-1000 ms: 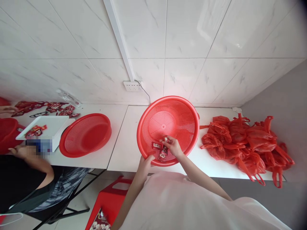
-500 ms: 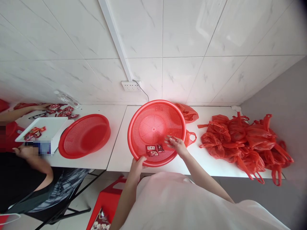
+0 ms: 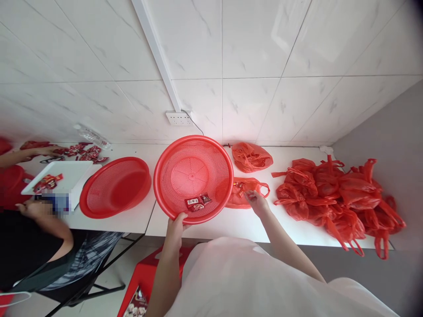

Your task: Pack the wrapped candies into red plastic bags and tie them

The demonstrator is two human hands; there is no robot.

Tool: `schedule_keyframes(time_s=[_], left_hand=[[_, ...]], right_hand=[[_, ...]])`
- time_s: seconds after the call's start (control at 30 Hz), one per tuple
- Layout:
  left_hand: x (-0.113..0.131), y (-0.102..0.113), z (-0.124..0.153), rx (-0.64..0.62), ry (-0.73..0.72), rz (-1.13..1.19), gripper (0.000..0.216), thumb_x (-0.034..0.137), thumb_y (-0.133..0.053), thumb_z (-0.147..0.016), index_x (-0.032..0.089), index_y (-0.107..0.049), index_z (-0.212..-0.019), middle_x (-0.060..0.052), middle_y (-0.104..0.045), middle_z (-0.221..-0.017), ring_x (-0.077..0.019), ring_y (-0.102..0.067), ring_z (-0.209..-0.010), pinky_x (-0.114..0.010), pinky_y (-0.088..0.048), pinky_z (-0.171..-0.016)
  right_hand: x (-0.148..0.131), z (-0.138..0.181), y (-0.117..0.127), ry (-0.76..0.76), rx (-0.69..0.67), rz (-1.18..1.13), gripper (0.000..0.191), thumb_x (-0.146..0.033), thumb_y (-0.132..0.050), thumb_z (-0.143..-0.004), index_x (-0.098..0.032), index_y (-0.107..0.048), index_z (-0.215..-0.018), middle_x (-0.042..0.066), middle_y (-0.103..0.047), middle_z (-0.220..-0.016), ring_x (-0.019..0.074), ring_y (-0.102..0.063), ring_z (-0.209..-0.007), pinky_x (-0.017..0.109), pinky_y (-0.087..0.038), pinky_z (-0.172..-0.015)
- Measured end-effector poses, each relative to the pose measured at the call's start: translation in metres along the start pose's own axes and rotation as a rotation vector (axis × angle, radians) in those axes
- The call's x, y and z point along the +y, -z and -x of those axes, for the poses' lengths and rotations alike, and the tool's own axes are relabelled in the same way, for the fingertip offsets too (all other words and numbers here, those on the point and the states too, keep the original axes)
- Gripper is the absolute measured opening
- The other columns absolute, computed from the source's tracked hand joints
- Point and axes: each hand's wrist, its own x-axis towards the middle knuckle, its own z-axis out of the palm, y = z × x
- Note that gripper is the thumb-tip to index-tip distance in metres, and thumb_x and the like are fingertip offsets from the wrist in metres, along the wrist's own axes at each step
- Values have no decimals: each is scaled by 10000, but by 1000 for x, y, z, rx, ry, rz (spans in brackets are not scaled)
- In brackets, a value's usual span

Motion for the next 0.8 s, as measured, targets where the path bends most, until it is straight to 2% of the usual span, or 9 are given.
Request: schedule_keyframes(time_s=[0.1, 0.17, 0.23, 0.3, 0.4, 0.5, 0.63, 0.8], left_hand=[[0, -2, 3, 15, 23, -3, 238, 117, -625, -668, 158, -663, -900, -82, -695, -916, -200, -668, -798, -318, -594, -638], [0, -5, 6, 26, 42, -6, 264, 104, -621, -672, 155, -659, -928, -81, -698, -928, -195, -669, -794, -320, -595, -652], [1, -10, 10, 32, 59, -16, 293, 97, -627, -673, 157, -653, -959, -82, -700, -965, -196, -675, -814, -314, -594, -672], [1, -16, 14, 12, 65, -39, 320, 97, -638, -673, 159, -649, -988, -83, -702, -1000, -203, -679, -851, -305, -593, -689], [1, -26, 17, -18, 67, -83, 322, 103, -632, -676, 151, -650, -994, -90, -704, -1007, -219, -678, -892, -297, -591, -690], [-2, -36, 19, -38, 77, -113, 317, 117, -621, -668, 135, -659, -982, -101, -707, -996, -233, -676, -905, -293, -587, -673], [-9, -49, 28, -145, 37, -121, 319, 153, -630, -653, 126, -673, -967, -106, -712, -974, -250, -670, -925, -286, -576, -664], [-16, -66, 48, -200, 48, -61, 344, 167, -621, -631, 122, -665, -969, -105, -711, -927, -253, -669, -898, -277, -558, -638]], right_hand=[[0, -6, -10, 35, 33, 11, 105, -258, -517, -863, -207, -570, -788, 12, -627, -677, 160, -662, -715, 323, -593, -734], [-1, -3, -19, 47, 27, 28, 84, -275, -581, -811, -197, -601, -835, 34, -659, -776, 177, -664, -765, 324, -578, -714], [-1, 6, -27, 104, -20, 89, 177, -277, -658, -744, -189, -639, -897, 52, -682, -911, 188, -660, -841, 306, -555, -724], [-1, 19, -34, 242, -113, 255, 243, -312, -689, -718, -188, -663, -925, 58, -682, -998, 199, -646, -902, 304, -532, -767], [2, 38, -42, 501, -248, 620, 252, -399, -614, -792, -189, -675, -919, 55, -688, -994, 205, -627, -933, 342, -496, -857], [7, 48, -46, 636, -353, 862, 252, -395, -530, -862, -198, -670, -934, 51, -698, -981, 202, -628, -944, 358, -476, -899], [17, 50, -42, 714, -484, 1013, 224, -329, -487, -897, -202, -660, -963, 60, -690, -1014, 196, -636, -958, 348, -492, -881], [22, 54, -37, 880, -513, 1161, 222, -284, -518, -900, -193, -625, -1072, 98, -631, -1141, 216, -585, -1066, 378, -452, -952]])
